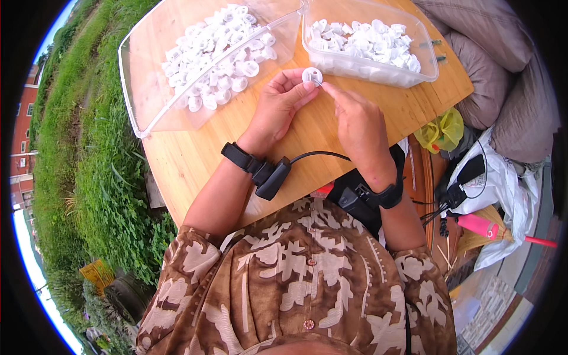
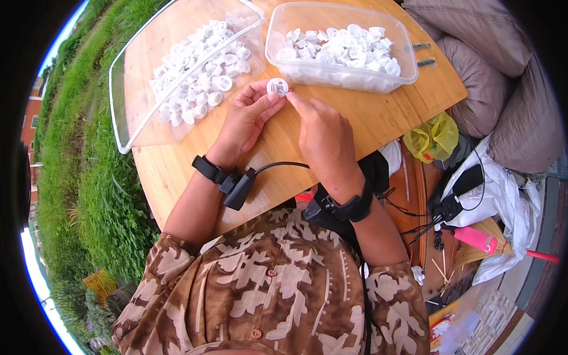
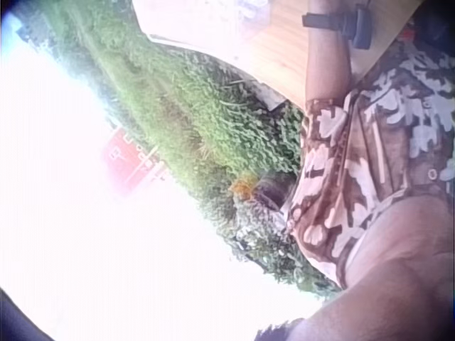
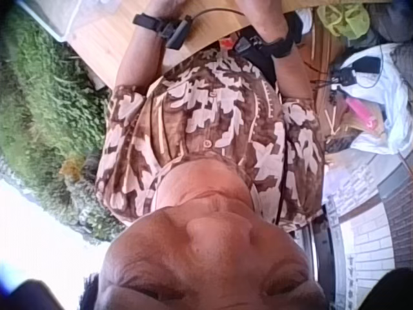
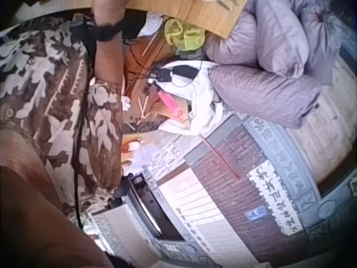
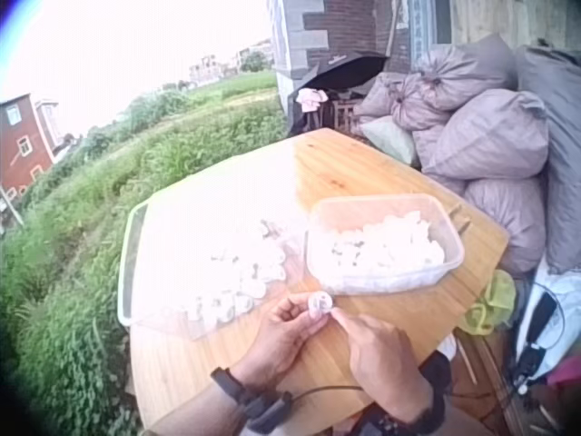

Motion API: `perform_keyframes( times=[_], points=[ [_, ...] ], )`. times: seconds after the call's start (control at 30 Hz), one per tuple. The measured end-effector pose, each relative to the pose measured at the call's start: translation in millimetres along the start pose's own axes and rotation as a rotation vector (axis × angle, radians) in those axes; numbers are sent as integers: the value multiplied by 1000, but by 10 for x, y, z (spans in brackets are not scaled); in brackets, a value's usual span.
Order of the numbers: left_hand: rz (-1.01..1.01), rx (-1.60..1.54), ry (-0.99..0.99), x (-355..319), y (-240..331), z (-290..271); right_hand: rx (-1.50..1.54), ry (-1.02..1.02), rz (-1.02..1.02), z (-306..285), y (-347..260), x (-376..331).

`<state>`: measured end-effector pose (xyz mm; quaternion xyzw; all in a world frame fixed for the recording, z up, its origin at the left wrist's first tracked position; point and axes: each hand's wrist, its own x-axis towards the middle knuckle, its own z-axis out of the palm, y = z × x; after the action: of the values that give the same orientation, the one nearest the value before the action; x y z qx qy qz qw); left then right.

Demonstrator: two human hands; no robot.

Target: The person is using a needle tool to clear holes in small white plastic components on a wooden table.

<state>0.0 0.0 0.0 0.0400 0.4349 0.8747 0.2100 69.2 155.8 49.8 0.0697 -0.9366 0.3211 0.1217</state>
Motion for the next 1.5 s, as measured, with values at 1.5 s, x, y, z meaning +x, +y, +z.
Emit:
perform_keyframes(
  times=[1.5],
  points=[
    [39, 91, -14, -22, -10, 47, 434, -20, 171, -1, 67, -63]
  ],
)
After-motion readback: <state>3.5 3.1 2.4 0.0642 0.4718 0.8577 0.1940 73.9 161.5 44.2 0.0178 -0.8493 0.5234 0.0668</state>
